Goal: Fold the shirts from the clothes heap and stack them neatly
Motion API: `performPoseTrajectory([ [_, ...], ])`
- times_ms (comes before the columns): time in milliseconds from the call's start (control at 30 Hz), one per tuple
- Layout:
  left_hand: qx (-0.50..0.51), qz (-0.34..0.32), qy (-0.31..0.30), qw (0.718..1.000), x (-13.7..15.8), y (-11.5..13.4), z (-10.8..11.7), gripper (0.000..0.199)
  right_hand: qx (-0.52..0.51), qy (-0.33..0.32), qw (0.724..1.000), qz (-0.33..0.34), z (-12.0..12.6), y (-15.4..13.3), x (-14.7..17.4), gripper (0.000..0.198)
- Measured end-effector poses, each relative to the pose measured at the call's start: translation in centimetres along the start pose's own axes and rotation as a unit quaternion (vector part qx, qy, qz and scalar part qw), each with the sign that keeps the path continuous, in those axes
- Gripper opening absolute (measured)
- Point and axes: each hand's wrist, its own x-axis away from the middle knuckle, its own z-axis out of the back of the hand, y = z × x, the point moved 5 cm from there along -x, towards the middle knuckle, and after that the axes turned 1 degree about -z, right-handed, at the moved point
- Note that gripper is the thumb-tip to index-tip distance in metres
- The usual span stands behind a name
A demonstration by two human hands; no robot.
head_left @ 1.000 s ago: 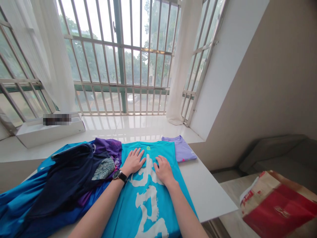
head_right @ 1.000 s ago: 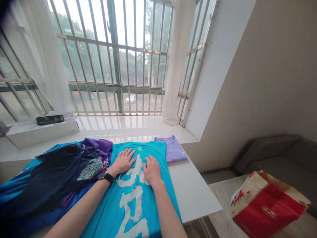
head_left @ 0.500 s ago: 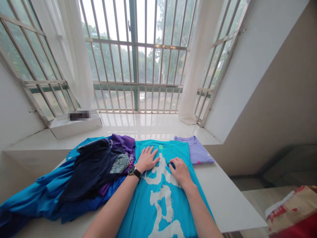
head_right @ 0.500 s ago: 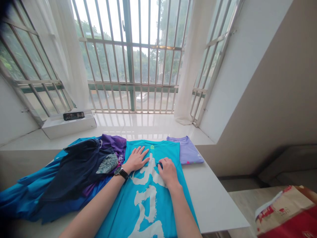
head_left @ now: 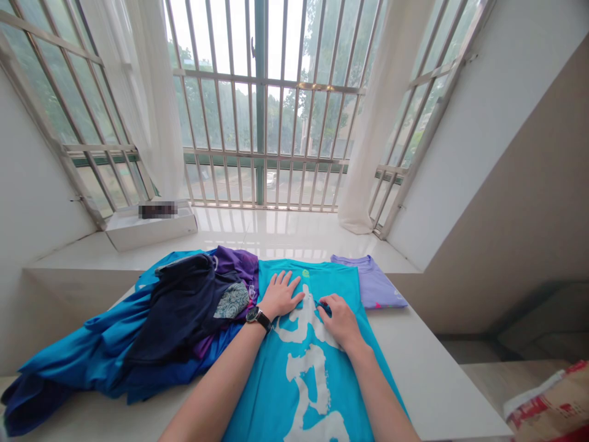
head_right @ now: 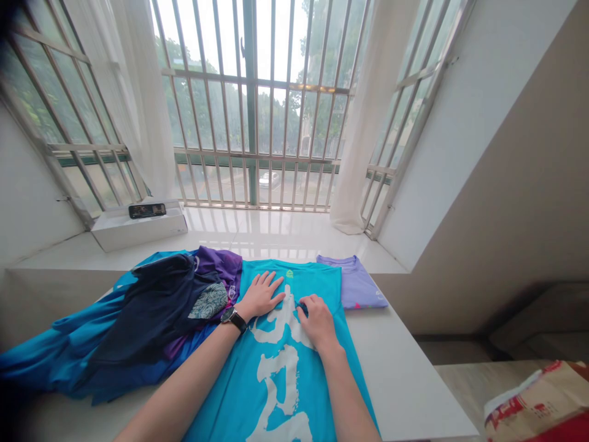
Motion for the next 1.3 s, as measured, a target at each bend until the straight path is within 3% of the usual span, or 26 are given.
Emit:
performPoseTrajectory([
  [300, 0.005, -0.005, 0.016, 1.0, 0.1, 0.2, 0.7, 0.061, -0.024, -0.002, 1.0, -0.004, -0.2, 0.1, -0.1, 0.017],
  [533, 0.006, -0.086, 0.083, 0.993, 0.2, 4.7, 4.0, 0.048, -0.066, -0.013, 0.998, -0.021, -0.5, 0.7, -0.3, 0.021],
  [667, 0.001, -0.134, 0.039, 0.99, 1.1, 7.0, 2.4, 0.044, -0.1, -0.003, 0.994, -0.041, -0.6, 1.2, -0.3, 0.017],
  [800, 0.011, -0.127, 0.007, 0.992, 1.9, 6.9, 0.9, 0.043, -0.123, 0.0, 0.992, -0.034, -0.5, 1.4, -0.4, 0.014],
  [1300, 0.044, -0.103, 0.033, 0.993, 1.8, 6.7, 1.3, 0.04, -0.129, 0.026, 0.991, -0.017, 0.1, 1.3, -0.4, 0.021],
])
